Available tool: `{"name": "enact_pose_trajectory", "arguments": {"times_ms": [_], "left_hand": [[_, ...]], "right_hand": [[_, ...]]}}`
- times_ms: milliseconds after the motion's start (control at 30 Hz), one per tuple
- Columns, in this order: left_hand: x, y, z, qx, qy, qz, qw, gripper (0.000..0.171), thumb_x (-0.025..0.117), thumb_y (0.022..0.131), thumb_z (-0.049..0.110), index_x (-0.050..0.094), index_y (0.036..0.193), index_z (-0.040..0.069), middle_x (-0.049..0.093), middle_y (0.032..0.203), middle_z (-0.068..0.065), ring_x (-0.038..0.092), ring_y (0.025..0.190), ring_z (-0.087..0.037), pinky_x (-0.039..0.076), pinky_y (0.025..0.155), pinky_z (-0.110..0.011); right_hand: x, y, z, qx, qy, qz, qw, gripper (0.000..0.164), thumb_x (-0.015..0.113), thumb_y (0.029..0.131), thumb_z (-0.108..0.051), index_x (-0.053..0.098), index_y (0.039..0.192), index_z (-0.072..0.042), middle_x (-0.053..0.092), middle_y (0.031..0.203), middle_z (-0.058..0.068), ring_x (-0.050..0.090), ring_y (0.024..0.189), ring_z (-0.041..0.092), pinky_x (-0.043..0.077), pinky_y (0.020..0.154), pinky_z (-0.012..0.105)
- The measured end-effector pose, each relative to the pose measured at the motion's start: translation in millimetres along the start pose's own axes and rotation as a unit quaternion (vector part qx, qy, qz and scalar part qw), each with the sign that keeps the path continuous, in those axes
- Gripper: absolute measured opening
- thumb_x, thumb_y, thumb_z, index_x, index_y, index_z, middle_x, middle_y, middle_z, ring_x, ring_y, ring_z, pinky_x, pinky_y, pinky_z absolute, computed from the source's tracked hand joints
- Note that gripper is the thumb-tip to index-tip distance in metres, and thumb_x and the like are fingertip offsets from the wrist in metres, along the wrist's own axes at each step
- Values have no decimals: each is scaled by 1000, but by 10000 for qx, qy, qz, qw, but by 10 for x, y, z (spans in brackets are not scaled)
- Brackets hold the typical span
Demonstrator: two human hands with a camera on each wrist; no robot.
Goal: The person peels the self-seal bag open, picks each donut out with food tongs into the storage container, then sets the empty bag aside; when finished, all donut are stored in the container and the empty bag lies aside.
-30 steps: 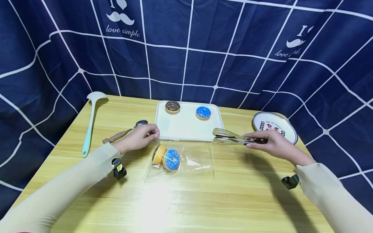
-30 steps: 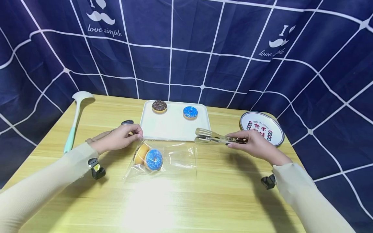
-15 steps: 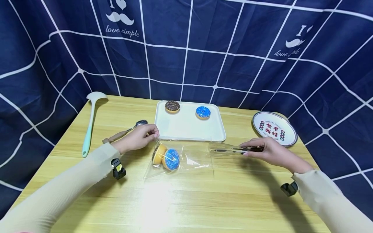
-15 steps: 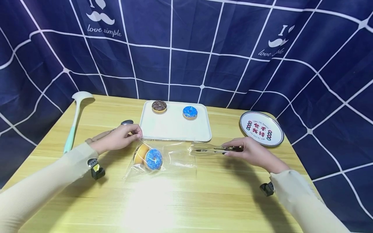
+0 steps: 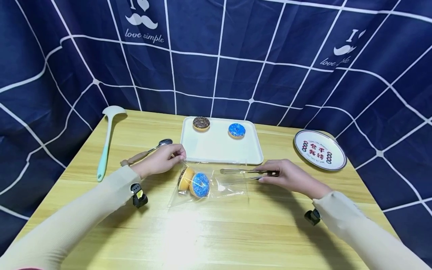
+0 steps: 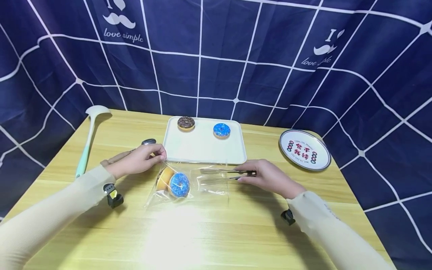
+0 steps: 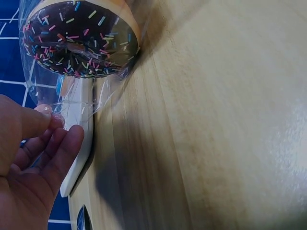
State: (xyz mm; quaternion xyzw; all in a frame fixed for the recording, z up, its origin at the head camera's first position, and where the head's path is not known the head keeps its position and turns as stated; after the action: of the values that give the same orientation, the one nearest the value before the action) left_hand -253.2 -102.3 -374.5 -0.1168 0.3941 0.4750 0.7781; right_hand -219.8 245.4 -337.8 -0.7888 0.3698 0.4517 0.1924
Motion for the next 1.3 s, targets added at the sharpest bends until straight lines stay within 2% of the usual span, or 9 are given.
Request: {"name": "enact_pose_trajectory", "arguments": {"times_ms": [133,367,500,767,967,1167,1300], "left_hand": [[1,-1,-10,-1,-15,2,10000,10,62,102,3,67,94,6,72,92,-10,65,88,-17,58,88,-40],[-1,-5,-25,4,-41,13,10000,10,62,102,3,67,93,5,72,91,-9,64,87,-16,58,86,-39],[-1,5,-24,-1,-61,28,10000,10,62,102,3,67,93,6,72,91,-8,65,88,-16,58,88,-40],[14,11,-21,-27,-86,-45,9999,10,61,103,3,67,94,5,72,92,-8,64,87,-15,58,86,-39],[15,8,-12,-43,-136,-73,9999,11,61,103,3,67,93,5,71,90,-8,61,84,-14,56,82,-36],[13,6,-3,-3,-134,-59,9999,11,61,103,3,67,93,5,70,89,-7,61,83,-14,56,82,-35],[17,10,-5,-18,-145,-86,9999,11,61,103,3,66,93,5,70,89,-7,61,84,-14,56,81,-34]], "right_hand": [[96,110,-107,-84,-211,-137,9996,37,80,93,-23,74,130,-20,78,118,2,61,86,2,53,74,22],[232,232,-210,-290,-578,-294,9975,41,81,93,-23,72,132,-20,77,116,-2,64,92,7,54,81,27],[272,280,-247,-409,-557,-367,9969,41,80,93,-22,72,133,-18,76,112,-1,65,90,4,56,79,26],[319,337,-302,-516,-577,-530,9956,44,81,92,-24,70,135,-19,75,115,0,69,92,2,60,81,26],[334,371,-314,-584,-756,-586,9937,42,81,92,-27,71,132,-17,74,109,-2,63,86,-2,57,76,23],[342,400,-335,-696,-455,-674,9943,29,80,94,-25,75,121,-17,74,104,-5,63,85,-1,56,74,22],[351,413,-319,-688,-212,-695,9950,27,81,93,-24,78,118,-17,72,100,-10,62,82,-1,55,72,21]]}}
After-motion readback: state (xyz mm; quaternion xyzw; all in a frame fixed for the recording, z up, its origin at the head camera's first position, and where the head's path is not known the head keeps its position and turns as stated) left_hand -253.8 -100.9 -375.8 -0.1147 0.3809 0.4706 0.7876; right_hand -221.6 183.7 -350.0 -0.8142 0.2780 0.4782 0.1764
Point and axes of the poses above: each hand's wrist, its own y-axis towards the middle knuckle, its own x-axis out of the palm, z = x × y, the point moved 7 cm from there along y, towards the middle knuckle
